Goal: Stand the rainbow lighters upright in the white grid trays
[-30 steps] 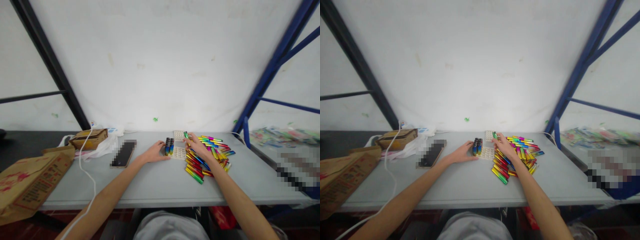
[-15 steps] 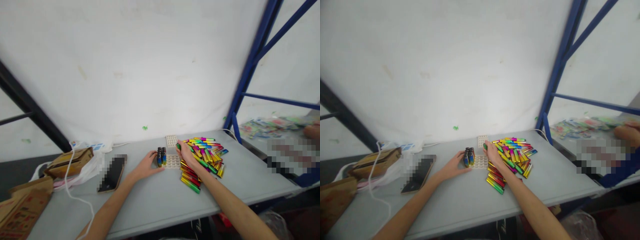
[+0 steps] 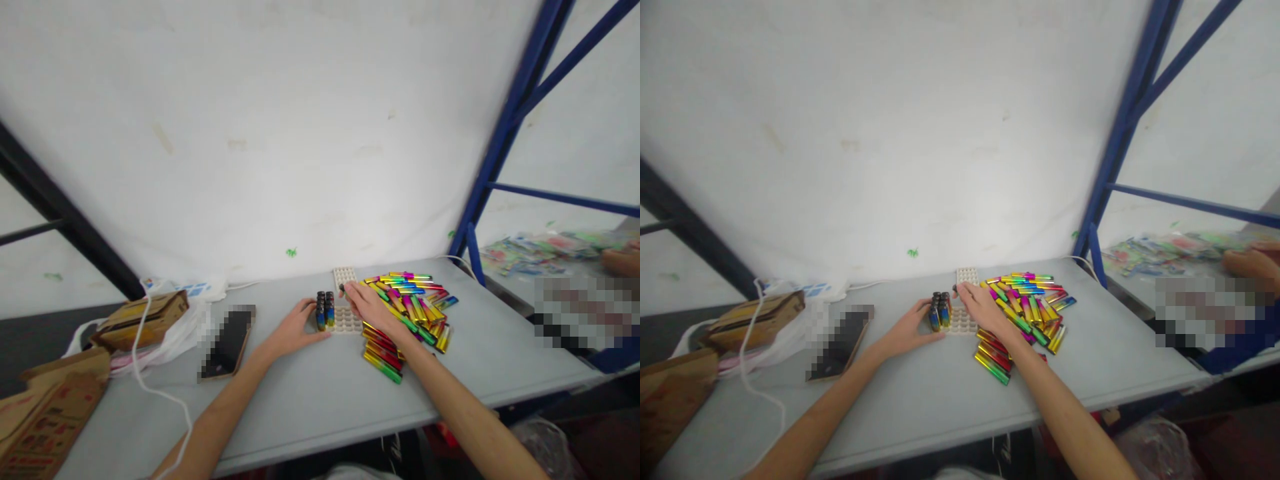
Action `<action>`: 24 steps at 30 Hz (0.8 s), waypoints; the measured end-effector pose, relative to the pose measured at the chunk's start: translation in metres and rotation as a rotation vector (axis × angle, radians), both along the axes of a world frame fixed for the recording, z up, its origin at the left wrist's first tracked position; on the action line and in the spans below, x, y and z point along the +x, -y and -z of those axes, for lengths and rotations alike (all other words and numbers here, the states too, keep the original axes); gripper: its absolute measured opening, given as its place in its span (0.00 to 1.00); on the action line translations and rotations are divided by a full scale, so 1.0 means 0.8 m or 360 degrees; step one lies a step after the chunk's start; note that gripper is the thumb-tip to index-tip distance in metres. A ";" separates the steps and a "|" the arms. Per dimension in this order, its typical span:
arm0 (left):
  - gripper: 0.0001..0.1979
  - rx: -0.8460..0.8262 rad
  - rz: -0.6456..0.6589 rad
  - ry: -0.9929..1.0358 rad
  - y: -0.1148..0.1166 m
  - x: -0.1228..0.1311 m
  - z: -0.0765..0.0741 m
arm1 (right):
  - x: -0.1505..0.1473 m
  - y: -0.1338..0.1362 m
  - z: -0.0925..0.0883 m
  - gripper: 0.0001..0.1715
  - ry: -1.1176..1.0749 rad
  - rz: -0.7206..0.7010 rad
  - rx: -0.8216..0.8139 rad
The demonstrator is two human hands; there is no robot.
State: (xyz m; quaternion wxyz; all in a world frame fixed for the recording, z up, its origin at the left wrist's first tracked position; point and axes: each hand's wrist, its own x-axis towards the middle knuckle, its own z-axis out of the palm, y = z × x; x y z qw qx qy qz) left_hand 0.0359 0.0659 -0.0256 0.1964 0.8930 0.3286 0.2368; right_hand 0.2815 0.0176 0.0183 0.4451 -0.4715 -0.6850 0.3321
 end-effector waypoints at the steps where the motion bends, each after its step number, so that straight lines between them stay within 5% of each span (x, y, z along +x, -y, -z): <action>1: 0.36 0.0003 0.0000 0.0014 0.000 0.000 0.001 | 0.000 0.003 -0.003 0.26 0.0140 0.0017 0.0140; 6: 0.33 0.0046 -0.0041 0.0088 0.004 0.005 0.001 | 0.001 0.009 -0.009 0.20 0.0417 -0.0036 0.0559; 18: 0.31 0.0152 -0.0109 0.0120 0.007 0.008 0.011 | 0.003 0.012 0.001 0.18 0.0543 -0.0145 0.0338; 24: 0.32 0.0168 -0.0094 0.0089 0.004 0.006 0.013 | 0.005 0.016 -0.004 0.19 0.0624 -0.0192 0.0430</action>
